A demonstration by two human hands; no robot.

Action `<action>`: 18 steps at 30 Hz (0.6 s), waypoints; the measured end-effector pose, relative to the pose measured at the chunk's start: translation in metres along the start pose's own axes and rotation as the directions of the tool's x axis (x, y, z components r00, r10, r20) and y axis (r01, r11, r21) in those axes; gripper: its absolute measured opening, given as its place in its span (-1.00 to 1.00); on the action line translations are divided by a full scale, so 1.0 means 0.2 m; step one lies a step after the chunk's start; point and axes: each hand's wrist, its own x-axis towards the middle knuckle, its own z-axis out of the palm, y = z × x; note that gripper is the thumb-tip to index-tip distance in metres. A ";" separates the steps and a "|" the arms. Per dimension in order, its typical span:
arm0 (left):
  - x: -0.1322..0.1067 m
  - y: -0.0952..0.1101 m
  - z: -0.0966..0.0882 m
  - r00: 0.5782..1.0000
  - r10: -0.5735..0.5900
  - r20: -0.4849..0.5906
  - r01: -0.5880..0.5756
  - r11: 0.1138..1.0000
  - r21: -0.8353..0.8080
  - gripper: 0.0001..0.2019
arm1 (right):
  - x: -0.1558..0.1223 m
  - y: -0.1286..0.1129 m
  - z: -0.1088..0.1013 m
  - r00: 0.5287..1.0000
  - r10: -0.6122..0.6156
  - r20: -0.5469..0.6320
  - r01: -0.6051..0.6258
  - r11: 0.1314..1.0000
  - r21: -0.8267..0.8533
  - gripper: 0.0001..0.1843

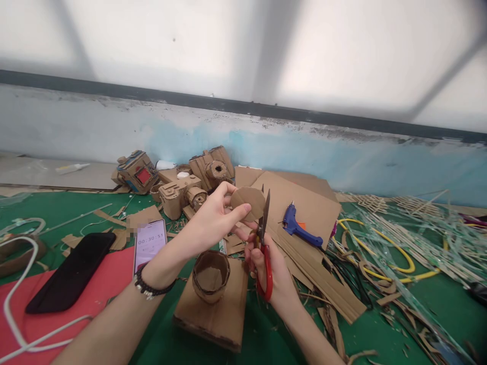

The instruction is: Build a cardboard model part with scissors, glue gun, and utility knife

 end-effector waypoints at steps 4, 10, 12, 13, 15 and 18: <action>0.00 0.01 0.00 0.999 0.026 -0.020 -0.025 0.999 0.042 -0.72 | 0.00 -0.04 -0.01 0.998 0.055 -0.018 -0.055 0.998 -0.014 -0.40; -0.01 0.03 0.01 0.999 0.038 -0.010 -0.037 0.996 0.079 -0.70 | -0.01 -0.11 0.00 0.995 0.068 -0.075 -0.074 0.994 -0.074 -0.36; -0.02 0.03 0.00 0.998 0.054 -0.011 -0.053 0.994 0.093 -0.69 | -0.02 -0.13 0.01 0.993 0.073 -0.087 -0.081 0.992 -0.093 -0.35; -0.02 0.04 0.00 0.998 0.064 -0.010 -0.063 0.993 0.104 -0.70 | -0.02 -0.14 0.01 0.993 0.073 -0.091 -0.082 0.991 -0.102 -0.34; -0.03 0.05 -0.02 0.996 0.086 -0.009 -0.084 0.988 0.132 -0.70 | -0.03 -0.14 0.01 0.993 0.074 -0.092 -0.085 0.989 -0.119 -0.34; -0.04 0.07 -0.04 0.995 0.102 -0.018 -0.098 0.982 0.161 -0.65 | -0.03 -0.13 0.01 0.993 0.077 -0.089 -0.088 0.988 -0.127 -0.35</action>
